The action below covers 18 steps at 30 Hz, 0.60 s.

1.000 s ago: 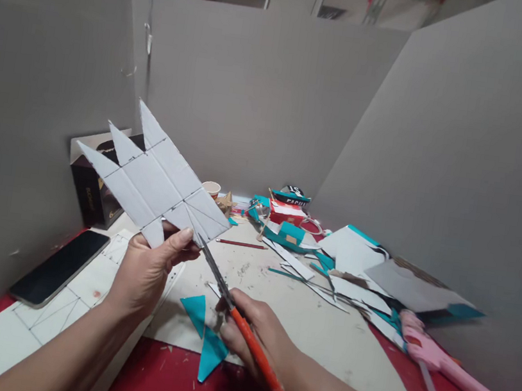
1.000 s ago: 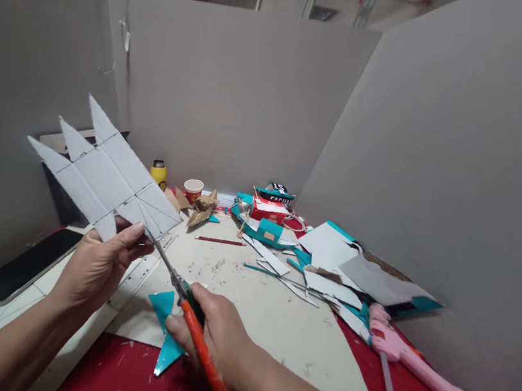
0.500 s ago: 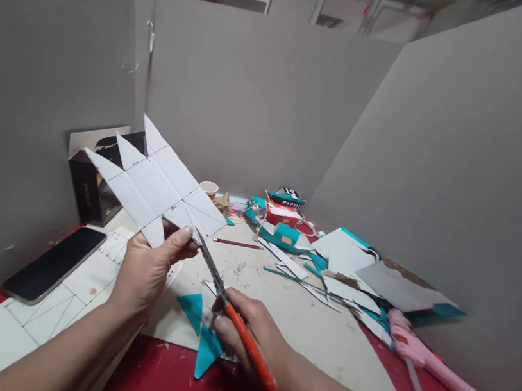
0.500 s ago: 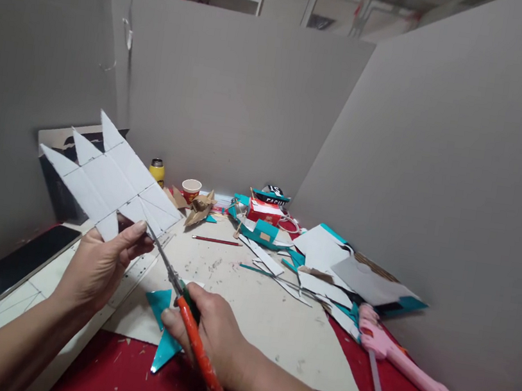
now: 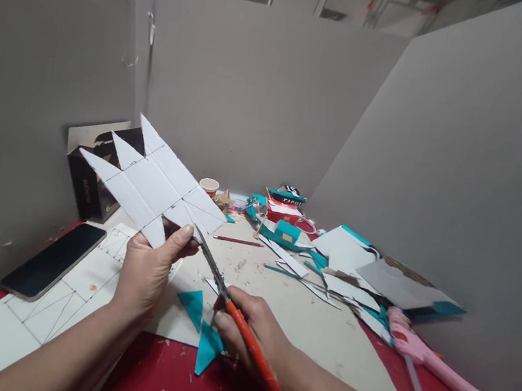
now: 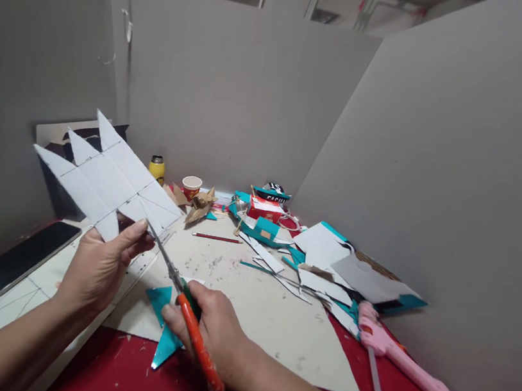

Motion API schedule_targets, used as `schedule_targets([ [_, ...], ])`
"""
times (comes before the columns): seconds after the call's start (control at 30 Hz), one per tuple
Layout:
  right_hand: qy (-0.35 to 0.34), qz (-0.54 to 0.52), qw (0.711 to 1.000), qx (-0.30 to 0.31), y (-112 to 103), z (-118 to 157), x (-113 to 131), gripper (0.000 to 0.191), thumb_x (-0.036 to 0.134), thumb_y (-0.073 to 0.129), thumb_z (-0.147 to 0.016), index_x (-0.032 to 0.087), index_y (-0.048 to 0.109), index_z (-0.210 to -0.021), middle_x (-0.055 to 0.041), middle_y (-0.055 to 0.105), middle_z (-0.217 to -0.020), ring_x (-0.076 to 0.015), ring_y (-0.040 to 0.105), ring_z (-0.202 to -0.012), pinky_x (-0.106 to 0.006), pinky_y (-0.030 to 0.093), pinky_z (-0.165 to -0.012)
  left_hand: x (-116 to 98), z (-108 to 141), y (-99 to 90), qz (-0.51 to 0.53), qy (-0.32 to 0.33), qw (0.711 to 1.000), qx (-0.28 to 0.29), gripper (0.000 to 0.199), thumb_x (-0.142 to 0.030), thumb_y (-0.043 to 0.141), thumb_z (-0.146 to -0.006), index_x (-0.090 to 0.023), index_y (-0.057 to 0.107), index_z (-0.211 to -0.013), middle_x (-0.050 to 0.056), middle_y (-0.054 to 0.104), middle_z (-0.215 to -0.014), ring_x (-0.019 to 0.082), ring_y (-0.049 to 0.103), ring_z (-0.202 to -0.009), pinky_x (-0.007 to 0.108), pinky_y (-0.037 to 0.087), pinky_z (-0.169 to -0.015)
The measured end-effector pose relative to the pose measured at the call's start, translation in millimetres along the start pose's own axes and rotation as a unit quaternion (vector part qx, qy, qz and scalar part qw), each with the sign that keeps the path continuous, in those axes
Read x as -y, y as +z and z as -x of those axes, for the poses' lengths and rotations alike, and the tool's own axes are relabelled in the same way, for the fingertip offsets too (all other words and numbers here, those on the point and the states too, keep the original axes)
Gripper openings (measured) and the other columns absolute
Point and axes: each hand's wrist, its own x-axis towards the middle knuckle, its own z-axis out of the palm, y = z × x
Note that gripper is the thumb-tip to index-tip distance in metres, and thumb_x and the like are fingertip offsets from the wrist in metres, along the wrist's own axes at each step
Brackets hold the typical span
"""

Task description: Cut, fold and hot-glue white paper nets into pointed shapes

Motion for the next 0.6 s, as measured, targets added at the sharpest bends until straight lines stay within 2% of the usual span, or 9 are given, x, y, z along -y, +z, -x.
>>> schedule_targets([
  [0.23,0.005,-0.024,1.000,0.001,2.0,0.2,-2.2,0.033,0.047,0.048,-0.088,0.019,0.043,-0.071,0.0042,0.040,-0.059,-0.0093,0.034,-0.053,-0.022,0.030,-0.049,3.5,0.8,-0.3,0.005,0.004,1.000,-0.002,0.022,-0.025,0.075,-0.072,-0.016,0.069,-0.091,0.002,0.069,-0.083,0.013,0.063,-0.071,0.029,0.056,-0.068],
  [0.6,0.006,-0.034,0.999,-0.005,1.9,1.4,-3.6,0.037,0.051,0.047,-0.088,0.018,0.046,-0.071,0.0029,0.041,-0.059,-0.0097,0.035,-0.054,-0.022,0.031,-0.048,6.1,0.9,0.3,0.019,0.002,1.000,-0.010,0.020,-0.025,0.076,-0.069,-0.017,0.071,-0.087,0.001,0.070,-0.080,0.013,0.063,-0.069,0.028,0.056,-0.068],
])
